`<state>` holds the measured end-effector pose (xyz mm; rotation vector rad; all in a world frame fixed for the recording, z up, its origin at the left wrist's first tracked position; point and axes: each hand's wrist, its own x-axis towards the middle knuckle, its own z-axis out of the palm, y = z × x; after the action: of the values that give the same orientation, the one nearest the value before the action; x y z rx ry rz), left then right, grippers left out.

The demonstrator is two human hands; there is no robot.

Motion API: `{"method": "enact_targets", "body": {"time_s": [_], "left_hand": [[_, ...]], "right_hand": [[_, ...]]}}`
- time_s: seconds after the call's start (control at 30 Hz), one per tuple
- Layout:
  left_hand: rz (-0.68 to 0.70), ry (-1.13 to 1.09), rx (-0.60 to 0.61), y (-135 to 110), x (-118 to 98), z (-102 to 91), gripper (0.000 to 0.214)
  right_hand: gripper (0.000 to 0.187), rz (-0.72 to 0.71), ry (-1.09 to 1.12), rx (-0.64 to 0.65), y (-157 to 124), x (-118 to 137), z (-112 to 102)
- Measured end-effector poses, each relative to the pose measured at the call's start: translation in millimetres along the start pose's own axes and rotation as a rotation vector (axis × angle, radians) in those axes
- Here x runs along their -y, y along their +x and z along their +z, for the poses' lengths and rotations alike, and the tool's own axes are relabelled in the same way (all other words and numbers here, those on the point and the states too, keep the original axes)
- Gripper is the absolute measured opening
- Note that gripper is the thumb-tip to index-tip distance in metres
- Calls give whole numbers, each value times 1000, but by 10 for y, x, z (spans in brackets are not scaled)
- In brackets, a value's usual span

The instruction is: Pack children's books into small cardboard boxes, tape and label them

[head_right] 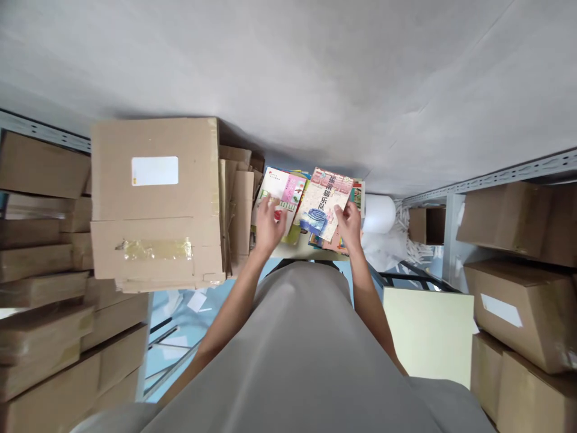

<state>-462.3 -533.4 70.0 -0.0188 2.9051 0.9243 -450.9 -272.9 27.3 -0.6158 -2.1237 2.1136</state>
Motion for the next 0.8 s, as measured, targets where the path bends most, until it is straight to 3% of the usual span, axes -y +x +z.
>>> {"method": "enact_targets", "body": {"time_s": [0.07,0.17,0.3,0.4,0.57,0.7,0.8], "left_hand": [[-78,-1,-28,162,163,-65,56],[-132,18,6,304,251,-54,66],[-233,84,-45,287,137,68,73],[-165,115,-47,161,14,172,68],[-66,79,30,13,-37,249,71],[-191,65,-24,66,123,188,95],[-199,62,3,53,190,186,95]], "right_hand": [[52,-1,24,26,-26,12,6],[52,3,-16,102,-65,-41,283],[48,49,-256,89,-114,-187,795],[53,48,-278,27,-164,-289,1003],[69,123,17,73,-227,-326,959],[65,113,9,61,-217,-259,874],[68,163,82,72,-200,-236,877]]}}
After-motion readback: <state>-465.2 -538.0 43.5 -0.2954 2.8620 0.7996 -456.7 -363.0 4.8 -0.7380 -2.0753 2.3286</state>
